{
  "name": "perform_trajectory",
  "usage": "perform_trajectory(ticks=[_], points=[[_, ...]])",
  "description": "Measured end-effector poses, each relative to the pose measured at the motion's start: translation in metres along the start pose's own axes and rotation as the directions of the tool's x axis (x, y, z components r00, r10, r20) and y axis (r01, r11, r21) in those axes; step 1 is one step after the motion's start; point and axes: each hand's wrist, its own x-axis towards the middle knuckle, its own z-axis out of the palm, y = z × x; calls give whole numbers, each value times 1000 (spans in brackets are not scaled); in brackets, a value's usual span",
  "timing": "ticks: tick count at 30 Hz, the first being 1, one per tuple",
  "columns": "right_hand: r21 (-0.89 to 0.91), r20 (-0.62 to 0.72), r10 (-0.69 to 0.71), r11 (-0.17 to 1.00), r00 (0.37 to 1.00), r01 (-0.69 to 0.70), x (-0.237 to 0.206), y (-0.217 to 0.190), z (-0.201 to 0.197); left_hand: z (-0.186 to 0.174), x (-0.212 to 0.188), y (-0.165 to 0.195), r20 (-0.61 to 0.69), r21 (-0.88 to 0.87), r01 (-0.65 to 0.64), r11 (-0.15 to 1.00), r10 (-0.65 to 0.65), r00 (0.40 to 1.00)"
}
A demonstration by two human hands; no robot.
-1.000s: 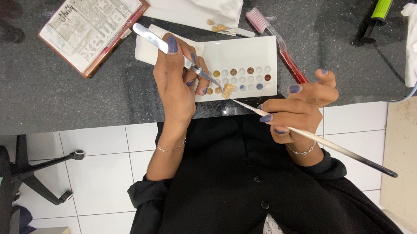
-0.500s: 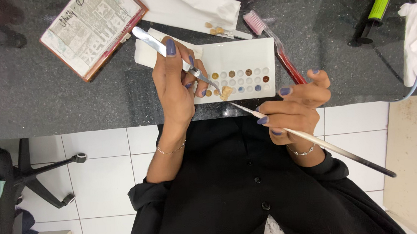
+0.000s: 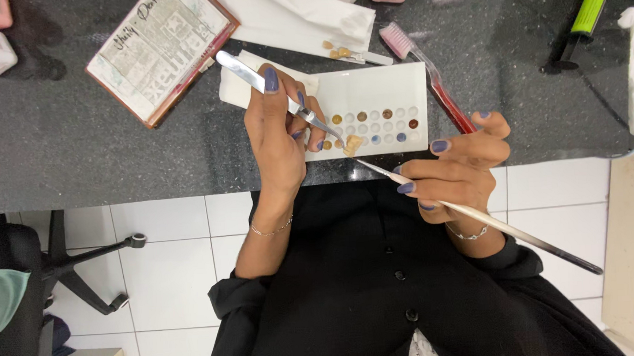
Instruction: The person holds a dental crown with tweezers in one hand and uses a fine brush to pick ceramic powder from a shade palette and apply it to the crown, repeatedly dipping the brush and building up material on the prosthesis. They occasionally reposition the crown on the palette and continue brushing.
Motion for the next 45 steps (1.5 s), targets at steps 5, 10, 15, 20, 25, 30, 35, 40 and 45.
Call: perform_trajectory(ticks=[5,10,15,20,25,30,35,40,45], points=[[9,54,-5,1000,999,5,2,-1,-5,-1,0,-1,-7,17,-6,1000,6,1000],[25,51,-19,1000,999,18,0,1,-3,-2,-1,-1,8,21,1,1000,-2,1000],[38,30,-29,999,999,28,-1,3,-2,-2,-2,-2,4,29,-16,999,15,1000],[63,-10,-21,998,1000,22,-1,5,1,-3,-1,-2,11,16,-2,1000,2,1000],[64,-7,-8,998,1000,8,0,4,0,-3,-1,-2,0,20,-5,1000,5,1000],[40,-9,-11,999,1000,12,-1,2,1,-2,0,-3,-20,20,12,1000,-11,1000],[71,-30,-8,997,1000,10,-3,6,2,-1,0,-4,-40,36,26,999,-24,999],[56,-73,-68,996,995,72,0,12,3,1,0,-2,-33,78,1,997,2,999],[90,-38,-50,994,998,54,1,6,4,2,0,1,-26,52,21,998,-20,999]])
